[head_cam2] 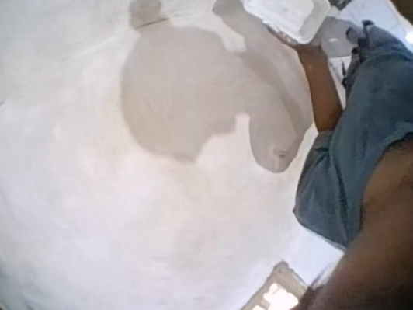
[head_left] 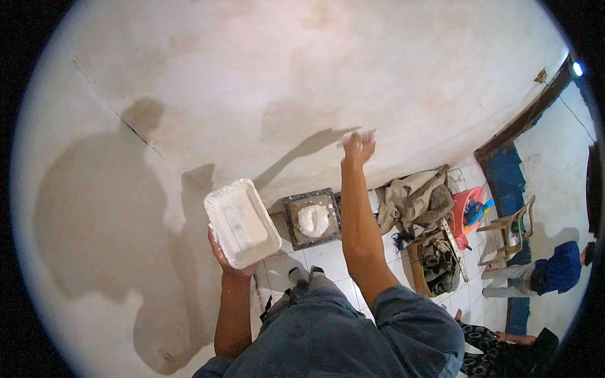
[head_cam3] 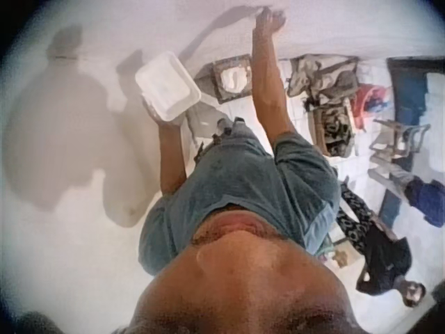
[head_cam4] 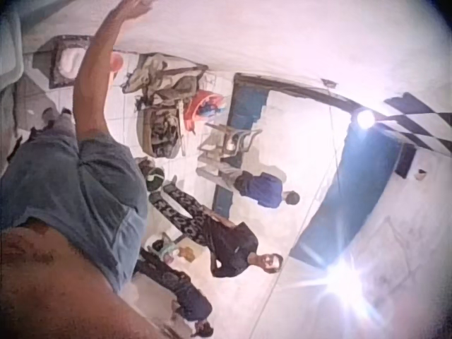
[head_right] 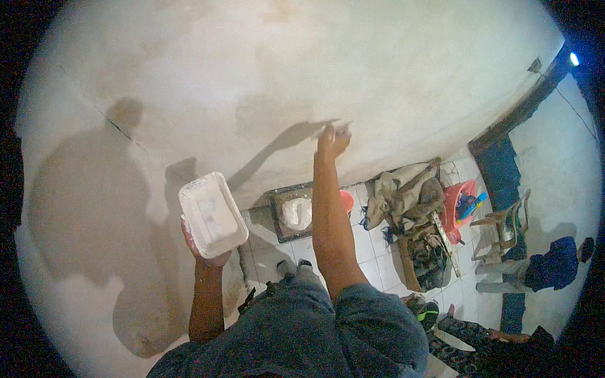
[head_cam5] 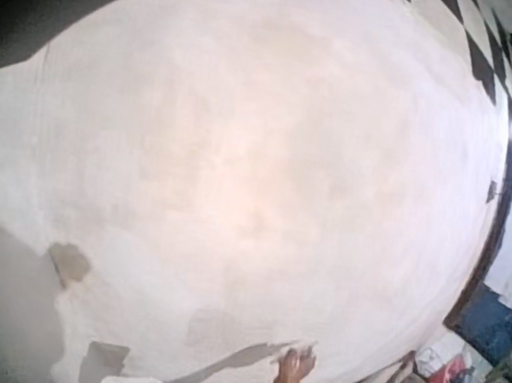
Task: The person applies patching compound to a wall using a putty knife, repeatedly loading the tool from a container and spreading the material over gaps and uneven surfaces.
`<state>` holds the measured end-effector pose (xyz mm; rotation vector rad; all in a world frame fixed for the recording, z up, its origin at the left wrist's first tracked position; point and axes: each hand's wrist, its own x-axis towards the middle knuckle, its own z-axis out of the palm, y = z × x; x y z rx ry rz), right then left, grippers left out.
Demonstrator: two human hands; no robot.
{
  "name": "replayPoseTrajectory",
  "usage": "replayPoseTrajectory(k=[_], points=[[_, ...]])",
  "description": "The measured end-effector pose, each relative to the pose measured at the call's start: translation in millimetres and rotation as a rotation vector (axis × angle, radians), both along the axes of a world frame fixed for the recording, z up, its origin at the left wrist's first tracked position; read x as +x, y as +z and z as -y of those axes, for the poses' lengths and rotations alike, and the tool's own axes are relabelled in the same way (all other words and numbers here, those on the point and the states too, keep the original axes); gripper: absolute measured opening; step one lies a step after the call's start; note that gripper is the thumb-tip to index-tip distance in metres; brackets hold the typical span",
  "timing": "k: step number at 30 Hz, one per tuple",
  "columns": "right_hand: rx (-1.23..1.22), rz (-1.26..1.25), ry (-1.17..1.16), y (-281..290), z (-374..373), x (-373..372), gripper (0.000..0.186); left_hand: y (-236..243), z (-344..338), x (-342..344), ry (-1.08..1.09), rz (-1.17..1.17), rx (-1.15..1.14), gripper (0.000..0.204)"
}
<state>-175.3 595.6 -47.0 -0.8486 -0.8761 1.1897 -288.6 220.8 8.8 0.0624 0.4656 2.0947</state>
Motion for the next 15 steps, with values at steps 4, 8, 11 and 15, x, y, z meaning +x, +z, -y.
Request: replayPoseTrajectory(k=[4, 8, 11, 15], points=[[0.341, 0.607, 0.026, 122.0, 87.7, -106.5, 0.027, -1.2, 16.7, -6.6, 0.063, 0.03, -0.035, 0.065], [0.616, 0.744, 0.04, 192.0, 126.8, -62.6, 0.026, 4.8, 7.0, -2.7, 0.064, 0.023, -0.02, 0.065], [1.057, 0.884, -0.376, 252.5, 101.9, -36.1, 0.024, 1.8, 5.9, 0.9, 0.068, 0.011, -0.075, 0.066], [1.359, 0.932, -0.684, 359.5, 82.6, -32.0, 0.004, 0.8, 9.7, 0.2, 0.057, 0.041, -0.12, 0.069]])
